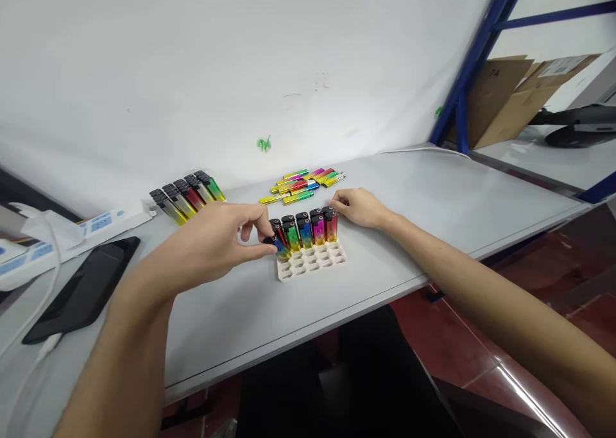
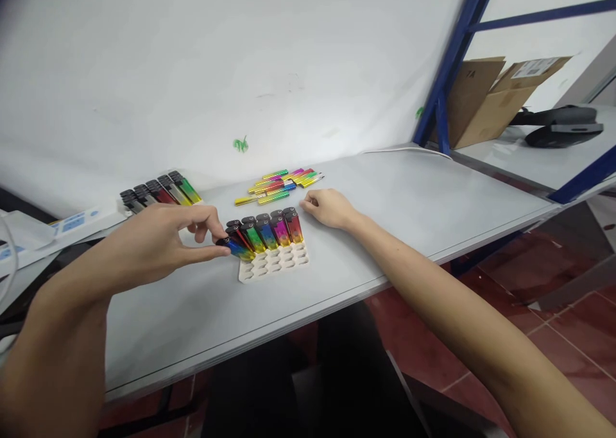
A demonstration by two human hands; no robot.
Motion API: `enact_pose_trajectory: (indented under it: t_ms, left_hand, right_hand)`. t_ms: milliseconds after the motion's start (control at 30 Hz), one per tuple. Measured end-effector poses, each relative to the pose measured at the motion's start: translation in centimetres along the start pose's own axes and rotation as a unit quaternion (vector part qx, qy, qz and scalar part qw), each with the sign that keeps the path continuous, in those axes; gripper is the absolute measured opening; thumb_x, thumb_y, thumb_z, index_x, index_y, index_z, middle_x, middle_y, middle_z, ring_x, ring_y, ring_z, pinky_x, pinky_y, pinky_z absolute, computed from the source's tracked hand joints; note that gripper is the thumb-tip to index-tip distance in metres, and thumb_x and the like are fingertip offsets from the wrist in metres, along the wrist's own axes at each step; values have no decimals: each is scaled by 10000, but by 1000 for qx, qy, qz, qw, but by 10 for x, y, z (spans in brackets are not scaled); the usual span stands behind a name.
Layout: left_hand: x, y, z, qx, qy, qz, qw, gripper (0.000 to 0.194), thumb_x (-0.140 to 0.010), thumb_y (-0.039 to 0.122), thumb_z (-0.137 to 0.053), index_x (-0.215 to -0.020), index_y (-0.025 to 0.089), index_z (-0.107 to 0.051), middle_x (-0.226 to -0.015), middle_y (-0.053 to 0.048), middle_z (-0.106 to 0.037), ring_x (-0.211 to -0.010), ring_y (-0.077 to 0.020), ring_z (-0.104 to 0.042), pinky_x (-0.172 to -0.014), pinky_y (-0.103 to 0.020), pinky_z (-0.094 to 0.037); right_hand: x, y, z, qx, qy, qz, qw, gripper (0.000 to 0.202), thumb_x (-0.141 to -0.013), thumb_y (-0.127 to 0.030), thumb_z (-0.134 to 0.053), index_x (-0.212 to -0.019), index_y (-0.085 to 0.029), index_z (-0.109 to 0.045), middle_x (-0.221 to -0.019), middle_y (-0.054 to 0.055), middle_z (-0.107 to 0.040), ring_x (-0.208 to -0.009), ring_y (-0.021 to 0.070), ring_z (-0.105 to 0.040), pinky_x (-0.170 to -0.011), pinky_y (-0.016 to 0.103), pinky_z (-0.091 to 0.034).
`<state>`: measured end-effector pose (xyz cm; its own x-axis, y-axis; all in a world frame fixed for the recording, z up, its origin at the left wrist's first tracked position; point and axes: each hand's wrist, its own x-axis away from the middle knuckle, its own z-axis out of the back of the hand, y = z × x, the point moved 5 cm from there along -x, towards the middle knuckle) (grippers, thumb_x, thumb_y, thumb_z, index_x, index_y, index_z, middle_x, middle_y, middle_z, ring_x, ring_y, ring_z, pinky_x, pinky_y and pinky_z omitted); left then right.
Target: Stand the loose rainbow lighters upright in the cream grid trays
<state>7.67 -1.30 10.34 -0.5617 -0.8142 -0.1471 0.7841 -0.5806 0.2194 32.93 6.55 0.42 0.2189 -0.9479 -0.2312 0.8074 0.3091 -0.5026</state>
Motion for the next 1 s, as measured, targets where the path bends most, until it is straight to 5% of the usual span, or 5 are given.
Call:
enact_pose_trajectory:
  t_ms: [800,1000]
  left_hand:
    - [-2,0,-6,-10,29,-11,999,221,-754,513,-701,-790,295,-686,-733,3,-650,-676,-184,-576,-593,-285,-388]
    - [-13,-8,6,27,114,38,992,322,-840,582,-603,-887,277,-696,-814,-12,-700,-716,-183,-588,-641,-294,-412]
  right_hand:
    - [-1,-1,-1,-3,0,4,1000,293,-923,-411,-497,-721,-209,-564,-681,8,-592,-625,146,-479,-615,294,-320]
    - [-1,-1,-1,-5,1,6,1000,298,-923,-415,-495,-718,-207,-556,-694,17,-609,-623,148,-487,-619,294,-329]
